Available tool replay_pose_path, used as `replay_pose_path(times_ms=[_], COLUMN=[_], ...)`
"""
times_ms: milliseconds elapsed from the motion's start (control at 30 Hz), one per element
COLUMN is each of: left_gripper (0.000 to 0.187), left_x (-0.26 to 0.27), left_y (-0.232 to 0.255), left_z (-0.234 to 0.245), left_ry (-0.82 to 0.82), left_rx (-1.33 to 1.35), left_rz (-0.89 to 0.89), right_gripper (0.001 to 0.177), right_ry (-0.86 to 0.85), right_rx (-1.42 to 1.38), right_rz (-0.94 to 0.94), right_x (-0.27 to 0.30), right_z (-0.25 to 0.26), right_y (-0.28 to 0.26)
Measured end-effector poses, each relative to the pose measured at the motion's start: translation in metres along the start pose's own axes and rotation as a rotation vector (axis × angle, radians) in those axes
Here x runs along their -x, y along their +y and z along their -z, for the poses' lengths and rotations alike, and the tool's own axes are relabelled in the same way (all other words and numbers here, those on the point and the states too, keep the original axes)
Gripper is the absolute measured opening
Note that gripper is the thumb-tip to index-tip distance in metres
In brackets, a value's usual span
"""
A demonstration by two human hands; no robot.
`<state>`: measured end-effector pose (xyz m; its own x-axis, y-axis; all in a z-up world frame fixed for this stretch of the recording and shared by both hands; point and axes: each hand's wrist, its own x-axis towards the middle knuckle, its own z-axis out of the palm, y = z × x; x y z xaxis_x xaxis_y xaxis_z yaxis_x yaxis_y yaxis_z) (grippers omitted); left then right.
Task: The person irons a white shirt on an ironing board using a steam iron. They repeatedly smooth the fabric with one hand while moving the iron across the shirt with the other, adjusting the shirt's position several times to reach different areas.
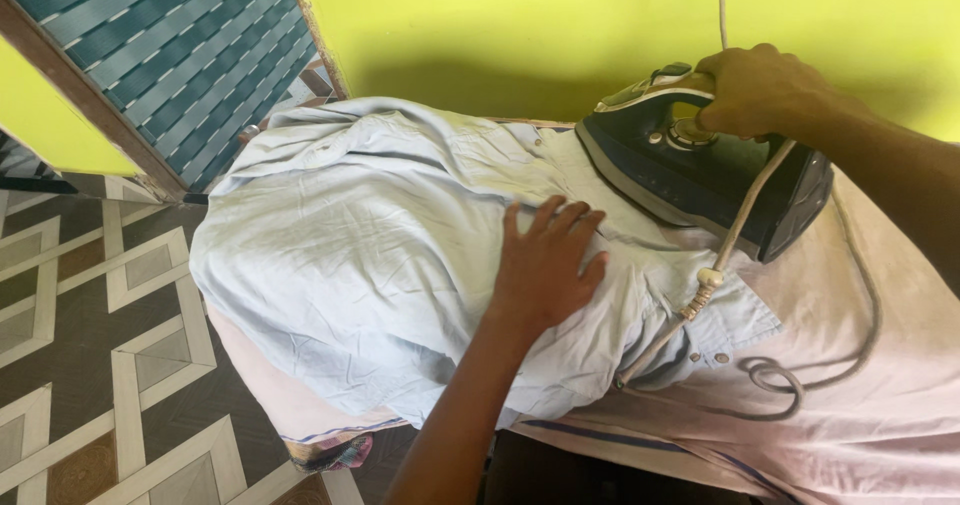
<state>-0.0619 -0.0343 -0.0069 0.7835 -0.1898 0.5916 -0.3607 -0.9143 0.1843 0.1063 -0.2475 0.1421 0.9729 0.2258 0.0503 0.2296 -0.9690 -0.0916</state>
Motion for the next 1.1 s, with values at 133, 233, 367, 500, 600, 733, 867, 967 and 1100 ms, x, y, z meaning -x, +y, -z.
replay_pose_path(times_ms=[133, 233, 367, 500, 600, 733, 867, 967, 1100], left_gripper=[0.023, 0.025, 0.02, 0.049, 0.042, 0.025, 0.028, 0.039, 0.048], left_x=[-0.002, 0.002, 0.014, 0.019, 0.023, 0.036, 0.044, 0.046, 0.033], left_y=[0.036, 0.055, 0.092, 0.112, 0.116, 0.118, 0.119, 0.11, 0.085], left_z=[-0.007, -0.007, -0.007, -0.012, -0.021, -0.037, -0.038, -0.022, 0.0], left_ry=[-0.03, 0.05, -0.01, 0.079, 0.136, 0.102, 0.054, 0.14, 0.046], left_rx=[0.125, 0.133, 0.138, 0.122, -0.009, -0.013, 0.038, 0.29, 0.369], left_rz=[-0.064, -0.169, -0.28, -0.257, -0.31, -0.37, -0.376, -0.444, -0.307], right_gripper=[0.043, 0.047, 0.046, 0.048, 0.053, 0.046, 0.04, 0.038, 0.043], right_ry=[0.003, 0.013, -0.026, -0.028, -0.017, -0.026, -0.059, -0.122, -0.085], right_rx=[-0.004, -0.017, -0.005, 0.035, 0.04, 0.071, 0.115, 0.113, 0.097], right_rz=[-0.007, -0.013, -0.021, 0.029, 0.041, 0.023, 0.074, 0.07, 0.182], right_x=[0.016, 0.029, 0.037, 0.038, 0.038, 0.051, 0.07, 0.083, 0.091], right_z=[0.009, 0.014, 0.017, 0.018, 0.027, 0.045, 0.048, 0.042, 0.018], right_y=[0.02, 0.028, 0.028, 0.028, 0.029, 0.034, 0.033, 0.029, 0.035])
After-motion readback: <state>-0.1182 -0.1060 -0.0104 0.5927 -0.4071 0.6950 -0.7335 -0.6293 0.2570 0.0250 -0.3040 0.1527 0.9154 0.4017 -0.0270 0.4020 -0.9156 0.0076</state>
